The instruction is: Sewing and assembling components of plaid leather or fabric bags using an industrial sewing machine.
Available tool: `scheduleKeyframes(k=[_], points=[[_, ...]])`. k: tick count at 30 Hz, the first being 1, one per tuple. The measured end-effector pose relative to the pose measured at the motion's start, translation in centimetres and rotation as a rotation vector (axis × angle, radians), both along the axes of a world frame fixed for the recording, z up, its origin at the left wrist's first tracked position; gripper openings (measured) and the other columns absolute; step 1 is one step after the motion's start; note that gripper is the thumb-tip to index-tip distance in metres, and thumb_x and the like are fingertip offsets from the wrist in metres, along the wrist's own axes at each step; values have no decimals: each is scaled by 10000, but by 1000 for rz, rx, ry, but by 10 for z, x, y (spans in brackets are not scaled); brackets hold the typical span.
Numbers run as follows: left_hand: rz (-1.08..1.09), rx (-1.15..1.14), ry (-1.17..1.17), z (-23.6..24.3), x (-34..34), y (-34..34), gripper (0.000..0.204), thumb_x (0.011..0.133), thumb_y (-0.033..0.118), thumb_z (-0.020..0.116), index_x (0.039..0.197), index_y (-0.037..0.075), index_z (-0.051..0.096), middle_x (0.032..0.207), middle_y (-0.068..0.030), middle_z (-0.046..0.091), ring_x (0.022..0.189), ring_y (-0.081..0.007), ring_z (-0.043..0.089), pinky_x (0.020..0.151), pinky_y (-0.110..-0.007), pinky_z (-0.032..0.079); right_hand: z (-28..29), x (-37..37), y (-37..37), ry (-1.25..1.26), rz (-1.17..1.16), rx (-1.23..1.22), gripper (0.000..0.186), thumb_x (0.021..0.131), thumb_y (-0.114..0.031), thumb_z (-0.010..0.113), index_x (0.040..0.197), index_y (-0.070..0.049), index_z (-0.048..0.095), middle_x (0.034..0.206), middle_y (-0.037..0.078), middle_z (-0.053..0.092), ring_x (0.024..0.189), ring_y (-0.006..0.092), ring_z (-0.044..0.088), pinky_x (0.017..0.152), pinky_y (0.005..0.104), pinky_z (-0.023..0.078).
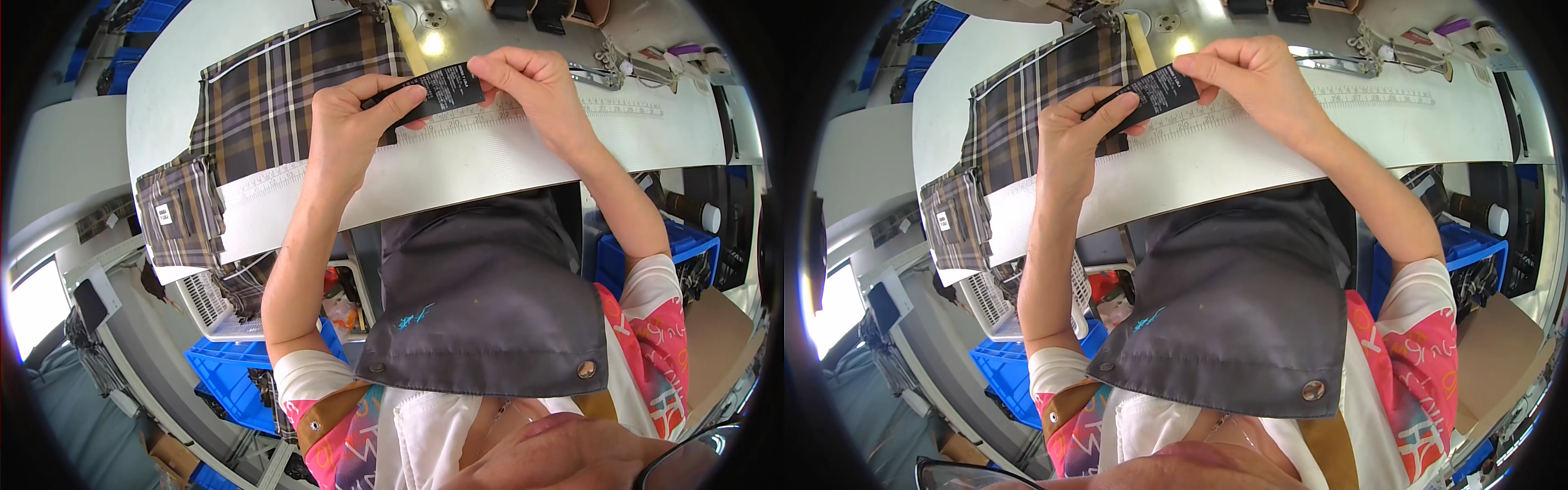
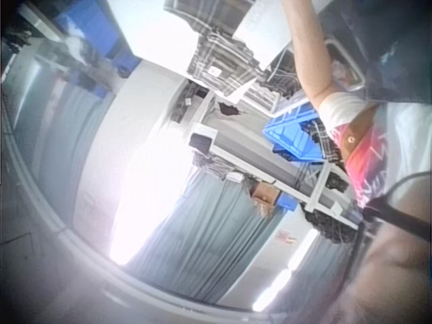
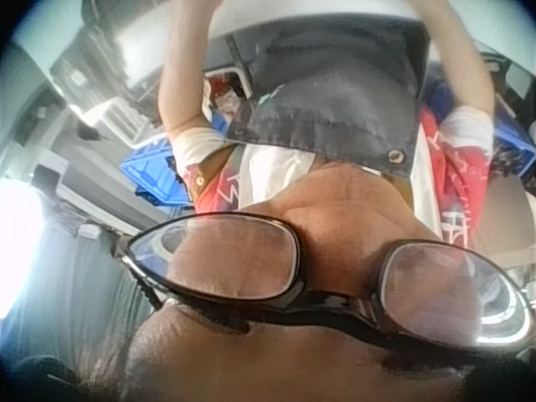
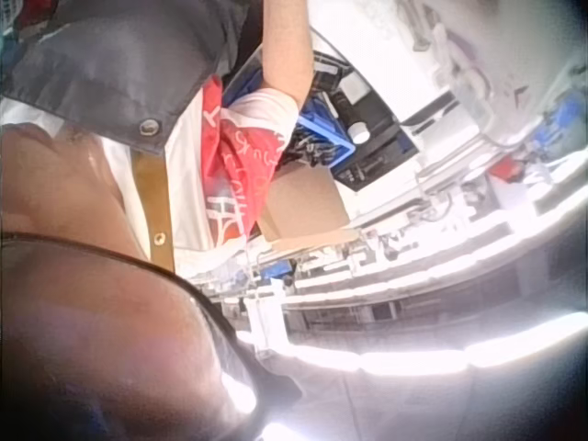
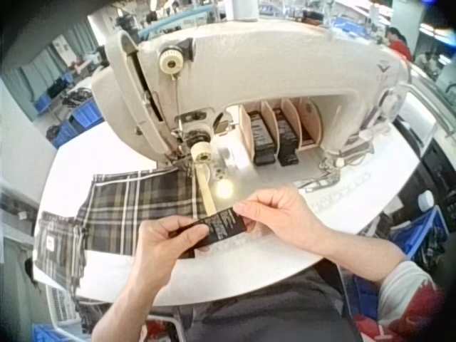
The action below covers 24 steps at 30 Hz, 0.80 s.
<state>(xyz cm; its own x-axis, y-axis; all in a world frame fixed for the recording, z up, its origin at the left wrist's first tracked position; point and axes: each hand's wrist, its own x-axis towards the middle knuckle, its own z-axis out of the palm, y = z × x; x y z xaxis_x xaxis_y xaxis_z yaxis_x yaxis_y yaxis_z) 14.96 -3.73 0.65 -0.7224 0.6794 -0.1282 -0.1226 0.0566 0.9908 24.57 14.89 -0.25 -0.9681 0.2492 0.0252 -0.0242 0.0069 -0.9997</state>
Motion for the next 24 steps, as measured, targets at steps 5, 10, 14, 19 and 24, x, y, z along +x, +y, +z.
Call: scheduleKeyframes(k=[5, 10, 14, 19, 24], points=[[23, 23, 2, -4, -1, -3, 165, 803, 63, 676, 907, -65, 668, 751, -83, 659, 642, -108, 617, 570, -204, 487, 0, 1, 13, -42, -18, 30, 239, 900, -228, 574, 916, -15, 679, 779, 37, 677, 677, 64, 568, 645, 196, 430], [55, 13, 16, -4, -2, -14, 133, 805, 44, 663, 892, -56, 675, 743, -84, 660, 634, -108, 614, 570, -209, 487, -5, 4, 22, -34, -60, 150, 221, 897, -218, 574, 943, -29, 679, 809, 41, 684, 702, 57, 562, 663, 192, 427], [255, 51, 118, -1, 2, -33, 110, 805, 44, 658, 863, -46, 681, 707, -82, 656, 616, -101, 602, 559, -206, 477, -11, 5, 21, -5, -93, 404, 200, 859, -156, 619, 991, -13, 663, 835, 31, 673, 743, 60, 570, 691, 193, 444], [292, -20, 27, -3, -7, -66, 121, 791, 63, 674, 844, -45, 680, 686, -84, 650, 610, -103, 599, 569, -209, 476, -9, -5, 9, -13, -6, 446, 177, 844, -112, 632, 991, -18, 659, 827, 3, 652, 738, 52, 558, 685, 188, 438], [264, -4, -54, -4, -8, -69, 128, 783, 68, 685, 832, -51, 678, 687, -91, 651, 617, -120, 606, 617, -226, 483, -10, -14, -8, 13, 70, 469, 165, 833, -104, 639, 973, -20, 664, 787, -13, 634, 679, 44, 517, 634, 195, 421]])
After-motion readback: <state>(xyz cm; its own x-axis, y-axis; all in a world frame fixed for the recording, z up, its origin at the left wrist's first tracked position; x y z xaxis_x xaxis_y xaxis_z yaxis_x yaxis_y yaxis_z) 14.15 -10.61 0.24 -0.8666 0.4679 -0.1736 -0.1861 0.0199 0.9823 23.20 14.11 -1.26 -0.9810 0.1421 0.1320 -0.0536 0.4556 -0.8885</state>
